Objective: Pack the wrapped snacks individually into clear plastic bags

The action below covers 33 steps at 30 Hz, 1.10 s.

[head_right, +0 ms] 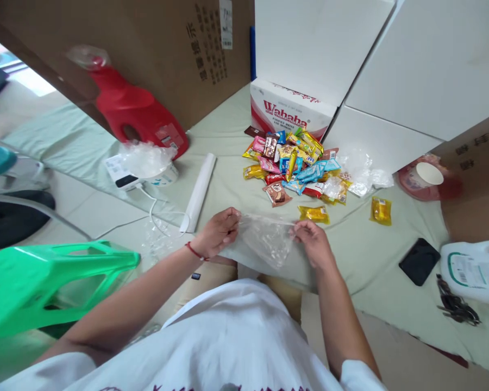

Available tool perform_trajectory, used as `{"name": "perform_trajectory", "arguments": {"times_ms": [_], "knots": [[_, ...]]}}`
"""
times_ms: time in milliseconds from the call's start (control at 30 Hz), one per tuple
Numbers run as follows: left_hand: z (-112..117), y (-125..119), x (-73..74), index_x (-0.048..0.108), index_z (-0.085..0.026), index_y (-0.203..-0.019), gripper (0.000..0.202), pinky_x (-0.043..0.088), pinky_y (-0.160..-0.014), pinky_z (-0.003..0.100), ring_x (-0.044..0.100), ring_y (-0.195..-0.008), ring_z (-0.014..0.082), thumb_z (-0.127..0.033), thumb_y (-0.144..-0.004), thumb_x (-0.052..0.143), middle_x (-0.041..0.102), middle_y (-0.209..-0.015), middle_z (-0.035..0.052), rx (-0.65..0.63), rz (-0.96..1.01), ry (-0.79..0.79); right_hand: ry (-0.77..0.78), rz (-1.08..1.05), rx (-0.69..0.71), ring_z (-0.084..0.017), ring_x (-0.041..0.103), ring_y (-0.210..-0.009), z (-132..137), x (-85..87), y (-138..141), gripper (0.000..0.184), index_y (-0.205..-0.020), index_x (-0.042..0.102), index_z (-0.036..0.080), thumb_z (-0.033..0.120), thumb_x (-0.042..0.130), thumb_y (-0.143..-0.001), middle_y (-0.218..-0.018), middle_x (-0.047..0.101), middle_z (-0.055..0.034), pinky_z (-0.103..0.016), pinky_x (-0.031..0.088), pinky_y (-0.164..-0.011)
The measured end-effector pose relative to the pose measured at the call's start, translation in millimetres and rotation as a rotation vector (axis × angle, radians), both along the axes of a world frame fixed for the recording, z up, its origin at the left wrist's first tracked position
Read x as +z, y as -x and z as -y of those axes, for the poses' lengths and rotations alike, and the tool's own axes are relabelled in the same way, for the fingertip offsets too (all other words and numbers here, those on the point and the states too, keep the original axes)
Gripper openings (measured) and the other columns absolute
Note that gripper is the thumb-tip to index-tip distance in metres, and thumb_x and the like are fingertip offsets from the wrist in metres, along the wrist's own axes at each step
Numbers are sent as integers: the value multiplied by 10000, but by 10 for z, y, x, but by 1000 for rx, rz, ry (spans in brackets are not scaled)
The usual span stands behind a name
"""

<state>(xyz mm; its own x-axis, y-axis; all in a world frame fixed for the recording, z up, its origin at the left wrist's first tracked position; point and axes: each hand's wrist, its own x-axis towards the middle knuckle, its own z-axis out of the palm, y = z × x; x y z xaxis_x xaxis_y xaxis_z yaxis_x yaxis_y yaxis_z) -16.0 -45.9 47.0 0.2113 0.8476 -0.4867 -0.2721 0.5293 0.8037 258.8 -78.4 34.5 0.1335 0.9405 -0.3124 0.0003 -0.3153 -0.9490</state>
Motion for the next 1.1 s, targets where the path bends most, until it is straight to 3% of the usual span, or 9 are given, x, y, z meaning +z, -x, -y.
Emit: {"name": "perform_trajectory", "arguments": {"times_ms": [100,200,333,433,667,767,867,967,1100], "knots": [[-106,301,63,590,-205,-828,341,140,-342,145,312,-336,14,-409,-766,856,413,-571,-98,-214,15,48,173,-94,171,-94,505,-497,-120,276,-229,472,-834,667,207,560,912,-638,-715,674,-2,-210,365,-440],[-248,418,48,608,-192,-812,336,127,-331,137,308,-331,7,-360,-738,889,462,-596,-79,-329,32,116,193,-51,250,-61,374,-421,-353,340,-352,475,-867,697,198,533,927,-621,-586,595,38,-197,215,-392],[-406,295,-107,560,-195,-761,321,120,-326,143,289,-317,15,-301,-769,863,432,-564,-88,-182,-52,207,-23,198,14,-100,477,-497,-656,179,-330,465,-800,672,193,578,880,-644,-593,603,22,-225,352,-469],[-435,147,-244,515,-204,-725,333,106,-330,156,274,-311,26,-357,-858,780,389,-529,-92,-89,-85,200,-164,363,-162,-117,469,-509,-558,102,-242,491,-750,642,203,681,741,-799,-573,568,14,-253,365,-500],[-263,-125,-293,479,-222,-752,353,90,-359,182,268,-319,29,-465,-926,667,377,-538,-94,68,-93,101,-66,348,115,-181,546,-616,239,94,370,638,-731,710,223,792,501,-931,-641,606,-35,-302,400,-593],[-134,-252,-236,475,-225,-758,329,97,-357,195,270,-324,31,-446,-927,650,372,-551,-92,106,-43,44,-123,379,180,-222,604,-745,223,-33,726,579,-782,726,247,747,483,-945,-741,655,-61,-333,451,-713],[-63,-285,-210,472,-224,-766,333,120,-357,191,264,-327,25,-453,-921,657,375,-555,-94,125,17,23,-70,409,95,-206,584,-691,87,-223,940,417,-1041,710,243,603,688,-832,-756,663,-24,-332,450,-704],[-121,-170,-237,466,-221,-780,356,149,-363,166,280,-333,16,-472,-914,680,388,-566,-101,135,24,78,-38,296,12,-162,528,-609,22,-365,911,502,-1211,638,238,426,732,-754,-758,661,27,-301,434,-642],[-337,92,-305,466,-214,-774,319,144,-350,149,287,-319,19,-385,-917,695,388,-553,-107,126,4,195,-81,140,-65,-138,507,-620,16,-338,564,444,-1141,647,233,401,739,-741,-782,667,29,-275,415,-618]]}}
